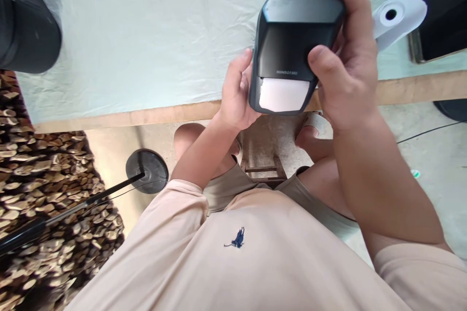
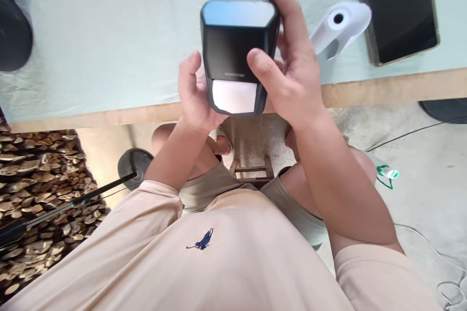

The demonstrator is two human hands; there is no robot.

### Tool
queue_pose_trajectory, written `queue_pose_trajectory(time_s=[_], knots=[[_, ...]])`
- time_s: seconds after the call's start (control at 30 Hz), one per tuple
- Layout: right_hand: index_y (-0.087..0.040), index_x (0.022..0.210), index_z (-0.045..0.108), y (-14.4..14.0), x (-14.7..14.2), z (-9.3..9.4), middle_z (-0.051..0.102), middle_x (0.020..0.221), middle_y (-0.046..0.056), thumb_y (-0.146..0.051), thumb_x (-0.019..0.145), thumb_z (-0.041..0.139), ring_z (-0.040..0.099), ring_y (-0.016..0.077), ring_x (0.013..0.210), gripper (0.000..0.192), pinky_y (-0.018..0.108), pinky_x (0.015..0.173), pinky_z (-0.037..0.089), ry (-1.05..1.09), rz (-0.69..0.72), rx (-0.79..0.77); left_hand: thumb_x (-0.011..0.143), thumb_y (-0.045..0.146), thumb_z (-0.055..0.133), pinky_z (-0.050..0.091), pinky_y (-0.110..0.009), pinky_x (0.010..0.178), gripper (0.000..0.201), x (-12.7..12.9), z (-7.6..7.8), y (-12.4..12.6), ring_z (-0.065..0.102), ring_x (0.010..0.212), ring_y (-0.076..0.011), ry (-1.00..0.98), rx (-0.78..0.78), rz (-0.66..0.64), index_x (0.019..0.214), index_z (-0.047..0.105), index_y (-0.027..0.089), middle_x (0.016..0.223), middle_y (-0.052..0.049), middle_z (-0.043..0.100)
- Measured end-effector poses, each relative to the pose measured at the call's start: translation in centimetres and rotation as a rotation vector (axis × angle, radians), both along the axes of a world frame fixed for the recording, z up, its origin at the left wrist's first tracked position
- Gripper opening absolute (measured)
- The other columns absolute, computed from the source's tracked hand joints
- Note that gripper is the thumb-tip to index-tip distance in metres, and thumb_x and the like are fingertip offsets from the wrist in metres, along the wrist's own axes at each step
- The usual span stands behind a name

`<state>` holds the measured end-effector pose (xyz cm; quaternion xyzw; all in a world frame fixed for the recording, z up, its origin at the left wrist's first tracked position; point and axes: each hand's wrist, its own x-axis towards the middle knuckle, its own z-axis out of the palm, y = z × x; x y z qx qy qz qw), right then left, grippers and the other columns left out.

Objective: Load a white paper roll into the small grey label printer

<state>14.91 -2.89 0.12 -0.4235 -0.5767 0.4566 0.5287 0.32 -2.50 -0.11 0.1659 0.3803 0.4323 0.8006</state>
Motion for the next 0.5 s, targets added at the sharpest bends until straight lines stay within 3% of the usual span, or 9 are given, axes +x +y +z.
queue_pose_trajectory(time_s=[0.1,0.2,0.37,0.5], knots=[[-0.030,0.122,0.036,0.0,0.3,0.0,0.032,0.130,-0.008,-0.038,0.074,0.050,0.032,0.0079,0.127,0.050,0.025,0.114,0.030,-0.032,-0.015,0.085,0.076,0.041,0.047,0.046,-0.026,0.094,0.033,0.0,-0.2,0.1,0.041,0.125,-0.0198,-0.028,0.024,-0.019,0.094,0.059,0.017,0.090,-0.004,0.066],[-0.033,0.124,0.033,-0.1,0.6,0.4,0.032,0.130,-0.008,-0.039,0.074,0.050,0.030,0.0084,0.129,0.054,0.028,0.118,0.024,-0.062,0.055,0.071,0.079,0.039,0.041,0.046,-0.028,0.095,0.031,0.2,-0.1,0.2,0.042,0.123,-0.0199,-0.084,0.085,-0.058,0.089,0.059,0.016,0.094,-0.005,0.065],[-0.039,0.129,0.020,-0.2,1.8,0.7,0.019,0.137,-0.011,-0.037,0.070,0.056,0.019,0.0105,0.135,0.069,0.032,0.119,0.025,-0.195,0.187,0.014,0.078,0.036,0.045,0.045,-0.029,0.098,0.025,0.0,-0.5,0.1,0.043,0.123,-0.0202,-0.069,0.104,-0.055,0.071,0.056,0.015,0.084,-0.004,0.064],[-0.041,0.130,0.014,-0.1,2.7,0.7,0.014,0.140,-0.010,-0.032,0.060,0.066,0.018,0.0116,0.136,0.088,0.031,0.119,0.025,-0.278,0.219,-0.001,0.075,0.040,0.050,0.046,-0.027,0.095,0.026,-0.2,-0.9,0.2,0.044,0.121,-0.0209,-0.040,0.054,-0.050,0.071,0.057,0.015,0.082,-0.005,0.064]])
